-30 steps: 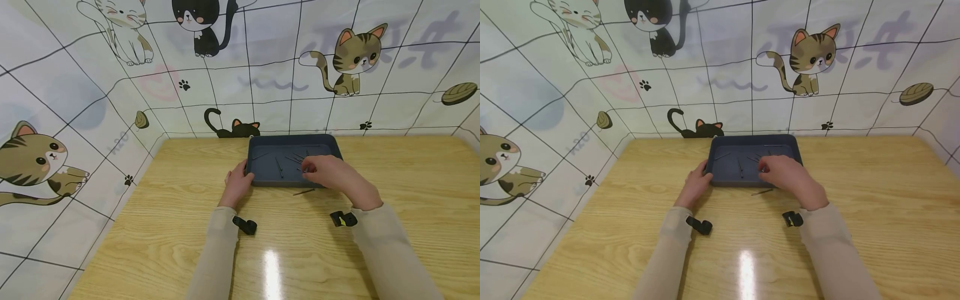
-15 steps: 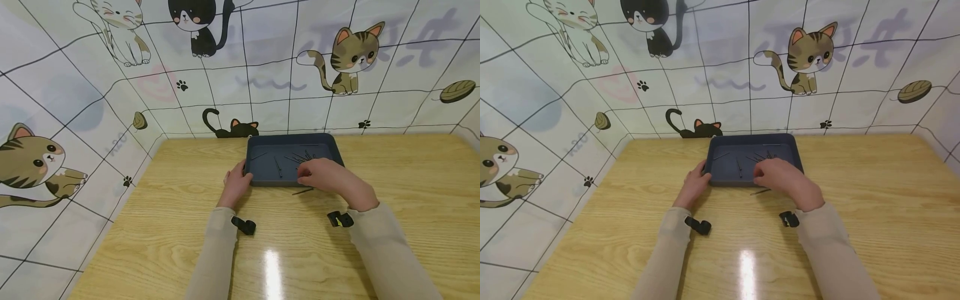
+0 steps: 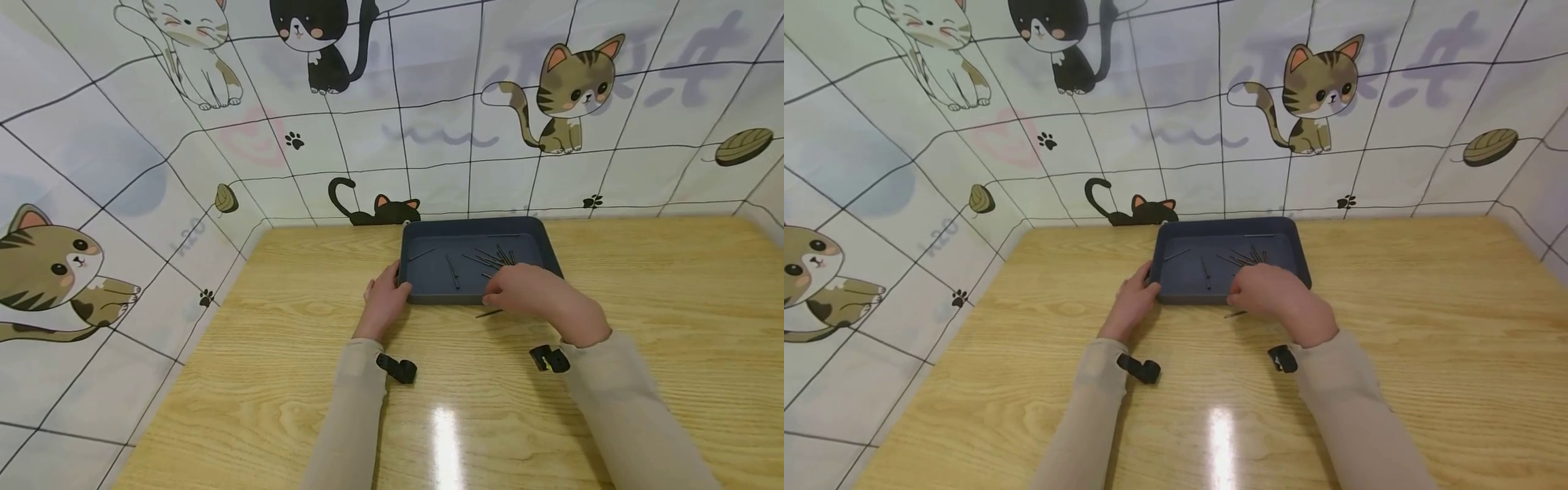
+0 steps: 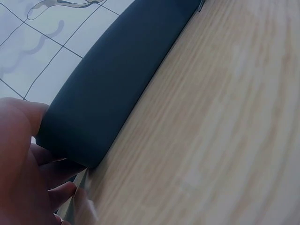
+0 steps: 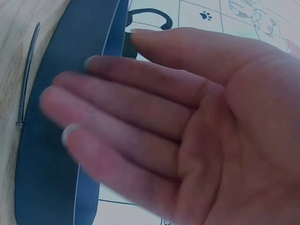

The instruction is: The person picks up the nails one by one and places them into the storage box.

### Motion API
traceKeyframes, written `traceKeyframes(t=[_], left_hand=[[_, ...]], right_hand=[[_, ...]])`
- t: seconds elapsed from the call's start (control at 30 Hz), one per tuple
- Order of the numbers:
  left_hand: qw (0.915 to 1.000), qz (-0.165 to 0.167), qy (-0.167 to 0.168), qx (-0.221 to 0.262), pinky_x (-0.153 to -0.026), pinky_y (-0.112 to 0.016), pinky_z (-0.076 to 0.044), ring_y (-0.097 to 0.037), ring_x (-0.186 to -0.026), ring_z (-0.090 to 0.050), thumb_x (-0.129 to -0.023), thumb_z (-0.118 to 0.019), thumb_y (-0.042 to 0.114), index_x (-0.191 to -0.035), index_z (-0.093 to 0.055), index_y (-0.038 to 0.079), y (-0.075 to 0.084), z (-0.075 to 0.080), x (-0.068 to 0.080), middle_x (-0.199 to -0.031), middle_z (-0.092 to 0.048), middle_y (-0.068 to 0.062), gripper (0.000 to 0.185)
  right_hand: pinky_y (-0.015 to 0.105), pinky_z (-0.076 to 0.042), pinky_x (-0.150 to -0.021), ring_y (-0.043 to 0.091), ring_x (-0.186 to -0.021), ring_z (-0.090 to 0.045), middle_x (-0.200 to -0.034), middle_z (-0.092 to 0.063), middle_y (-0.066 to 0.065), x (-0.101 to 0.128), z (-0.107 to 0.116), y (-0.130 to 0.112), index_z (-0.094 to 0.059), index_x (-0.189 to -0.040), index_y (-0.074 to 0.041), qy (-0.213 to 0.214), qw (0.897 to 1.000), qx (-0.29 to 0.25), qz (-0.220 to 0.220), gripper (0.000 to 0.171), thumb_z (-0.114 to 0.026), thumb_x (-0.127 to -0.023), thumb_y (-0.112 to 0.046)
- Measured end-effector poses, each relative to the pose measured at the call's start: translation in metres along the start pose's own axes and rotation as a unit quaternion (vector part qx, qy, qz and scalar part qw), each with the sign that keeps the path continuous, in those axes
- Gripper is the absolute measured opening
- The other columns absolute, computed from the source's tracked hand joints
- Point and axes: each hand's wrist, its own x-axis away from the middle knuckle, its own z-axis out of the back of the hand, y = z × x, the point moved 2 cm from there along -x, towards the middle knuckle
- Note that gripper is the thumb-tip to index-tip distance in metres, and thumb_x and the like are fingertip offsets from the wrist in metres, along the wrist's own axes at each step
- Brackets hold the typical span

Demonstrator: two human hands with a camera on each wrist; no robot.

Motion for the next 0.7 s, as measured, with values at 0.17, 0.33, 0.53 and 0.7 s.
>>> traceKeyframes(t=[0.17,0.33,0.53,0.7], left_hand=[[1.0,-0.002,0.001,0.001,-0.104,-0.042,-0.004,-0.017,-0.127,-0.031,-0.085,-0.042,0.021,-0.139,-0.034,0.016,-0.001,0.0,0.0,-0.138,-0.037,0.0,0.055],[1.0,-0.003,0.003,0.005,-0.104,-0.043,-0.004,-0.018,-0.127,-0.031,-0.086,-0.043,0.019,-0.139,-0.034,0.016,-0.001,0.001,0.001,-0.138,-0.038,-0.001,0.054],[1.0,0.001,0.003,0.002,-0.104,-0.043,-0.004,-0.018,-0.127,-0.031,-0.086,-0.043,0.02,-0.139,-0.034,0.016,-0.001,0.001,0.001,-0.138,-0.038,0.0,0.054],[1.0,0.002,0.003,-0.002,-0.104,-0.042,-0.004,-0.017,-0.127,-0.031,-0.086,-0.043,0.021,-0.139,-0.033,0.016,-0.001,0.001,0.001,-0.138,-0.038,0.0,0.054]], right_hand=[[0.03,-0.04,-0.054,0.009,-0.06,-0.048,-0.091,-0.064,-0.002,0.0,-0.004,0.0,-0.071,-0.092,-0.015,-0.016,1.0,0.016,-0.02,0.021,-0.052,-0.088,-0.023],[0.028,-0.033,-0.051,0.01,-0.056,-0.04,-0.083,-0.059,-0.004,-0.001,-0.009,-0.005,-0.069,-0.088,-0.014,-0.029,0.999,0.021,-0.012,0.019,-0.051,-0.088,-0.02],[0.035,-0.043,-0.068,0.018,-0.081,-0.056,-0.106,-0.061,0.005,-0.003,-0.015,-0.012,-0.065,-0.111,-0.01,-0.026,0.999,0.02,-0.002,0.028,-0.054,-0.087,-0.02],[0.045,-0.044,-0.081,0.031,-0.102,-0.054,-0.113,-0.059,0.011,-0.006,-0.019,-0.016,-0.063,-0.112,-0.007,-0.016,0.999,0.033,-0.006,0.031,-0.057,-0.085,-0.02]])
